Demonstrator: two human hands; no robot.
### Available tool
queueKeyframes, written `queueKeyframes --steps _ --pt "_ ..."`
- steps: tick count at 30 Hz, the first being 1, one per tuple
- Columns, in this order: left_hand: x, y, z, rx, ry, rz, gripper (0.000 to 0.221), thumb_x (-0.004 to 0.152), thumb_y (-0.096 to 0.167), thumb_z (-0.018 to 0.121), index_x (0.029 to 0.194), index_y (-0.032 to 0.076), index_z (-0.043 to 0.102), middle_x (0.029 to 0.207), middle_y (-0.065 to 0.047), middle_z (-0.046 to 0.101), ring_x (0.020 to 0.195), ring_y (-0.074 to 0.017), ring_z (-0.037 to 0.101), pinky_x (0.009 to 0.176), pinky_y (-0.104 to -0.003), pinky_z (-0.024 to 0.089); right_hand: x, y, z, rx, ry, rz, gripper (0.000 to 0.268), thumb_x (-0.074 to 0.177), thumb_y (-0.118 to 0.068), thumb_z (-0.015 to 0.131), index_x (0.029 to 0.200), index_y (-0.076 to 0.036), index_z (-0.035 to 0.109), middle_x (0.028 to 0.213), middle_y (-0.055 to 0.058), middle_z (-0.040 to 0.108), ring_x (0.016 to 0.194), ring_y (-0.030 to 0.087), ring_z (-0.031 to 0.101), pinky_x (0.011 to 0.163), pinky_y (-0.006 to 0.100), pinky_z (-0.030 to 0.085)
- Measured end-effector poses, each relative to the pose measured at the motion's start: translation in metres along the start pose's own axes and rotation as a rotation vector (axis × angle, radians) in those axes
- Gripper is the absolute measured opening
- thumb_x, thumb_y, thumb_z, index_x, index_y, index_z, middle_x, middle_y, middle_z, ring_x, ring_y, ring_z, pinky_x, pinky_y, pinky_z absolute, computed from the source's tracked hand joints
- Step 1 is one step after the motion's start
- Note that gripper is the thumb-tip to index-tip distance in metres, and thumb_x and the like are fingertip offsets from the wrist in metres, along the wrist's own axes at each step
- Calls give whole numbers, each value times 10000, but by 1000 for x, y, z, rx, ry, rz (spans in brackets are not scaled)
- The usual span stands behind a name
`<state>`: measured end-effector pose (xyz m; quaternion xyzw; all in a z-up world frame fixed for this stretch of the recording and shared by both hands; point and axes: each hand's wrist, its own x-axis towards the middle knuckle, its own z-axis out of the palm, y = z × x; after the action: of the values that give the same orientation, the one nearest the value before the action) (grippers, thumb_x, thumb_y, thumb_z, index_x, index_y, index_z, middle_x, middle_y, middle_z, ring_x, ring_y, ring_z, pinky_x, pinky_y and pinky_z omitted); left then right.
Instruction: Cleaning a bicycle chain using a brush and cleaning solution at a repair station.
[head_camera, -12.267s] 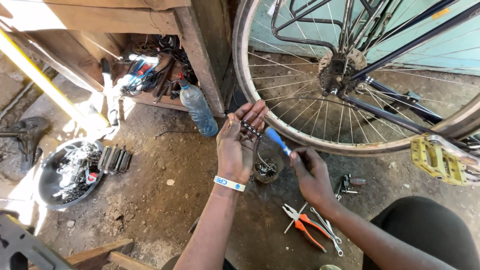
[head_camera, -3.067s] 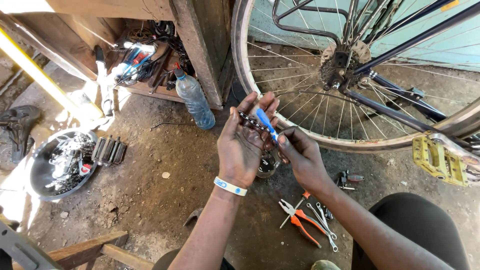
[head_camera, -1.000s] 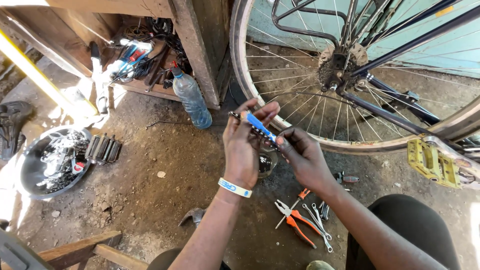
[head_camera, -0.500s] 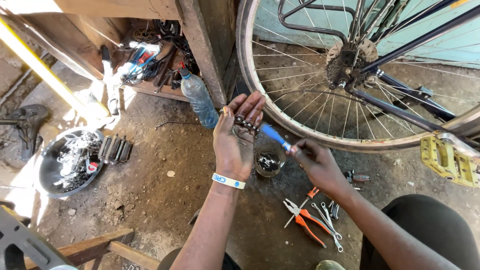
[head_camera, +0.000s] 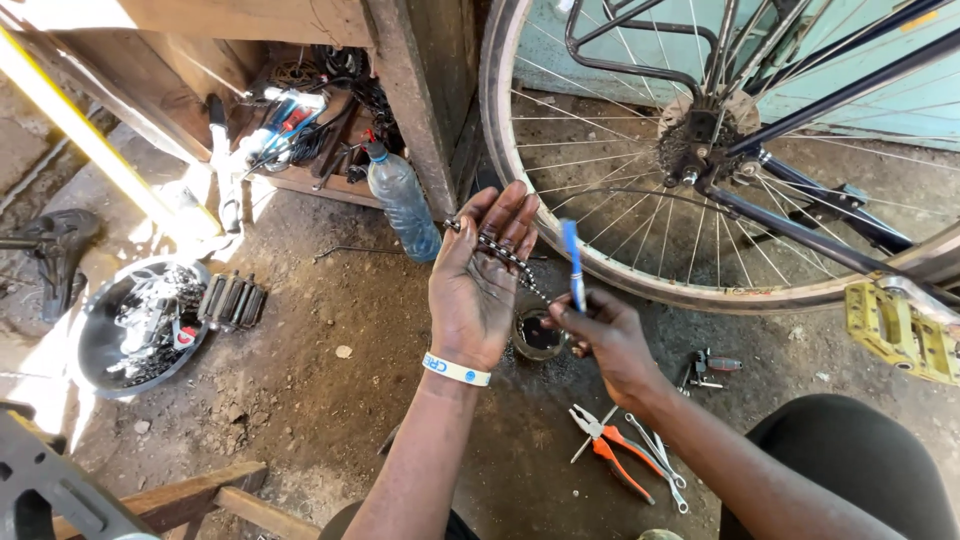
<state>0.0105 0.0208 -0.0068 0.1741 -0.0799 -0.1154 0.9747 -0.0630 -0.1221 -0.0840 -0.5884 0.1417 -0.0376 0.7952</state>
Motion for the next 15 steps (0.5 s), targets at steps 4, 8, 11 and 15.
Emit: queueKeyframes --steps 4,8,11,15 --pt "-3 3 16 399 120 8 359 1082 246 384 1380 100 519 1313 -172 675 1211 -272 648 947 -374 488 2 -18 -4 -12 116 -97 242 879 -114 798 1014 50 682 767 155 693 569 73 464 517 216 358" --pt "-9 -8 29 539 145 -36 394 1088 215 339 1448 139 478 1291 -155 691 1178 -262 647 948 -413 431 -5 -51 9 -19 -29 -227 307 856 -49 775 1126 82 712 966 199 734 840 148 685 590 201 405" --pt "-11 -23 22 532 101 -36 390 1089 189 383 1464 145 480 1282 -188 679 1211 -300 622 1004 -468 452 -1 -43 6 -134 -157 -366 372 835 19 773 1201 71 728 1163 230 746 1143 236 672 868 321 540" --pt "-16 -20 31 661 64 -113 401 1082 190 346 1467 180 457 1273 -133 708 1115 -169 652 748 -220 349 4 -45 3 -146 -211 -414 398 823 80 764 1217 73 705 1141 201 742 1112 218 691 842 294 524"
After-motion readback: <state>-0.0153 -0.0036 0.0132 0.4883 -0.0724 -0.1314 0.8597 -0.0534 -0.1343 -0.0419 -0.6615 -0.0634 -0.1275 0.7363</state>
